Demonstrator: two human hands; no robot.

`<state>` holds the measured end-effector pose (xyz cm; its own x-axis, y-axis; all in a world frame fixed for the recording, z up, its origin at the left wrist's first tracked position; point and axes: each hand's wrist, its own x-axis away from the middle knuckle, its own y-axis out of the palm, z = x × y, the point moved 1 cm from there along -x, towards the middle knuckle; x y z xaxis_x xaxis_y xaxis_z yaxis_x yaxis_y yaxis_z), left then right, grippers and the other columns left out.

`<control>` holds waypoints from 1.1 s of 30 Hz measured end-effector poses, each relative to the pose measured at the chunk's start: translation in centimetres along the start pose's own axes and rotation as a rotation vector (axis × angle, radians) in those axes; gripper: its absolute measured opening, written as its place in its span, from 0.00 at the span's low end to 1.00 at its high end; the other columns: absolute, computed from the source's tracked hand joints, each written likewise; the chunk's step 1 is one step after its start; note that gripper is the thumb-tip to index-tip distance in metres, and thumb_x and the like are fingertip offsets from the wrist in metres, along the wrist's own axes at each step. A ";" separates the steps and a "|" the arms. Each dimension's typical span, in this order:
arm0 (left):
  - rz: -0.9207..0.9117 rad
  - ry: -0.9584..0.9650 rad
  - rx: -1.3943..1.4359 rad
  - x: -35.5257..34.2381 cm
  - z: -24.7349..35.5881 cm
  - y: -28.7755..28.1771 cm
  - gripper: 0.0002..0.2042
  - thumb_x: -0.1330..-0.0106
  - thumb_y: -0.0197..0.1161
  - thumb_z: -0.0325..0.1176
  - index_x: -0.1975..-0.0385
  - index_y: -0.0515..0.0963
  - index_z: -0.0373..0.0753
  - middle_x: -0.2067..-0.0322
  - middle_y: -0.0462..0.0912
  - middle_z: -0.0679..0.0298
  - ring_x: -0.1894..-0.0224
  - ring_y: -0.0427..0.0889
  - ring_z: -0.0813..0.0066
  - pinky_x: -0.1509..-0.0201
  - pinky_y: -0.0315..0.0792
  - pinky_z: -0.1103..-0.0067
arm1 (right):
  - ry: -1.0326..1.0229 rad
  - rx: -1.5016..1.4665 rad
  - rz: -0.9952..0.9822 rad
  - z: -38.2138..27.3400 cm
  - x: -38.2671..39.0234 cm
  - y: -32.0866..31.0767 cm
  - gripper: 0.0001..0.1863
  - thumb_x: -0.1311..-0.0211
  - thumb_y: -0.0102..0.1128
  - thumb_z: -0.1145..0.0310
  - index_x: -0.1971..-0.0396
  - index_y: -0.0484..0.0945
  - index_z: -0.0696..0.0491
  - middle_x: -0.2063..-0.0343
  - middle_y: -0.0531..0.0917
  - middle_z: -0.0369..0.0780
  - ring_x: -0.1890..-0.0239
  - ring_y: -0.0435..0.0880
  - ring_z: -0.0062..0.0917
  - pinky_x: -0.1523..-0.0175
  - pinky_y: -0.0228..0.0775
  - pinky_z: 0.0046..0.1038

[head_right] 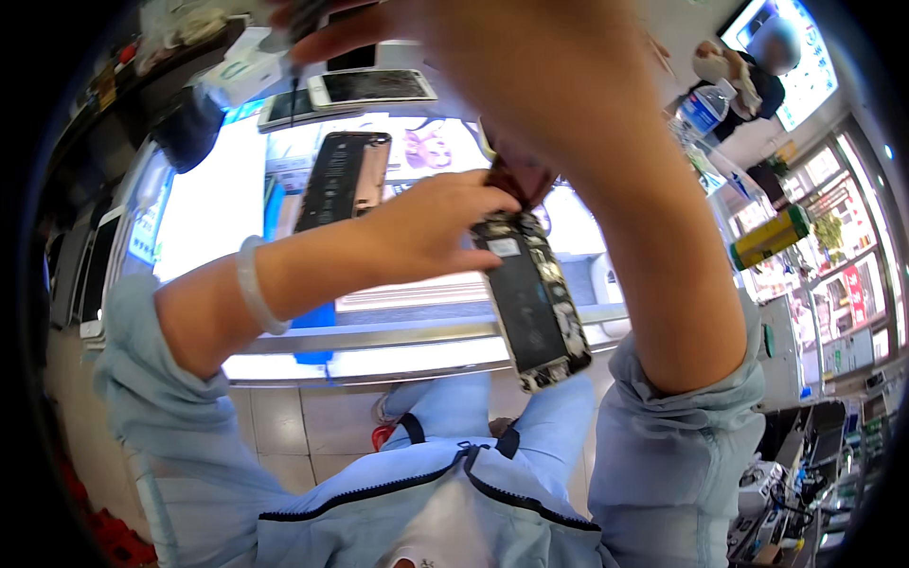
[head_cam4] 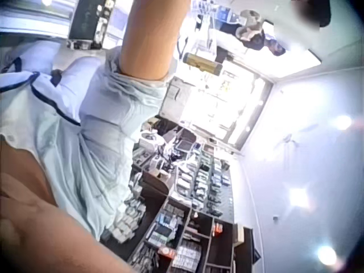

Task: The person uses a screwdriver to remove screws from a smartphone and then uses a prying tool to separate the screen from the frame. They proceed to disconnect internal ribbon cables and remove the battery from the device.

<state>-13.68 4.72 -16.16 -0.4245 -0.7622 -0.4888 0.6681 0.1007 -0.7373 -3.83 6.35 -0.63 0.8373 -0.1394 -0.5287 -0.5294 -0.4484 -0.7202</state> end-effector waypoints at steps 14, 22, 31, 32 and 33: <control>-0.042 -0.144 -0.093 -0.1 0.9 -1.2 0.31 0.55 0.74 0.44 0.52 0.72 0.34 0.58 0.75 0.52 0.57 0.76 0.56 0.55 0.71 0.71 | 0.164 -0.233 0.292 7.0 15.0 -3.1 0.45 0.48 0.63 0.81 0.36 0.41 0.53 0.68 0.81 0.47 0.64 0.84 0.28 0.63 0.78 0.23; -0.057 -0.137 -0.138 -0.2 1.5 -1.5 0.33 0.57 0.75 0.46 0.52 0.71 0.35 0.56 0.74 0.53 0.58 0.78 0.55 0.55 0.73 0.71 | -0.228 -0.150 0.198 10.5 16.5 -2.5 0.42 0.49 0.59 0.84 0.39 0.41 0.60 0.68 0.78 0.50 0.71 0.81 0.29 0.66 0.73 0.23; -0.031 -0.066 -0.179 -0.3 1.4 -1.0 0.33 0.59 0.76 0.42 0.52 0.72 0.35 0.57 0.75 0.54 0.58 0.77 0.56 0.55 0.74 0.72 | -0.179 -0.188 0.131 10.3 18.0 -2.2 0.45 0.48 0.61 0.79 0.38 0.36 0.56 0.75 0.79 0.52 0.78 0.81 0.31 0.74 0.73 0.24; -0.022 -0.056 -0.154 -0.3 1.4 -1.0 0.33 0.59 0.76 0.42 0.52 0.72 0.36 0.57 0.75 0.54 0.58 0.77 0.57 0.55 0.74 0.72 | -0.175 -0.173 0.117 10.1 18.2 -2.1 0.46 0.48 0.62 0.79 0.38 0.36 0.56 0.75 0.79 0.52 0.78 0.81 0.31 0.74 0.73 0.24; -0.021 -0.045 -0.190 -0.4 1.4 -1.0 0.33 0.59 0.76 0.42 0.51 0.72 0.36 0.57 0.75 0.54 0.58 0.77 0.56 0.55 0.74 0.72 | -0.173 -0.159 0.107 10.0 18.2 -2.1 0.46 0.48 0.62 0.79 0.38 0.36 0.56 0.75 0.79 0.52 0.78 0.81 0.31 0.74 0.73 0.24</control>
<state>-13.37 4.04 -14.59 -0.4063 -0.7926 -0.4545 0.5304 0.2005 -0.8237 11.15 13.64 -13.22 0.7344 -0.0468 -0.6771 -0.5745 -0.5740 -0.5835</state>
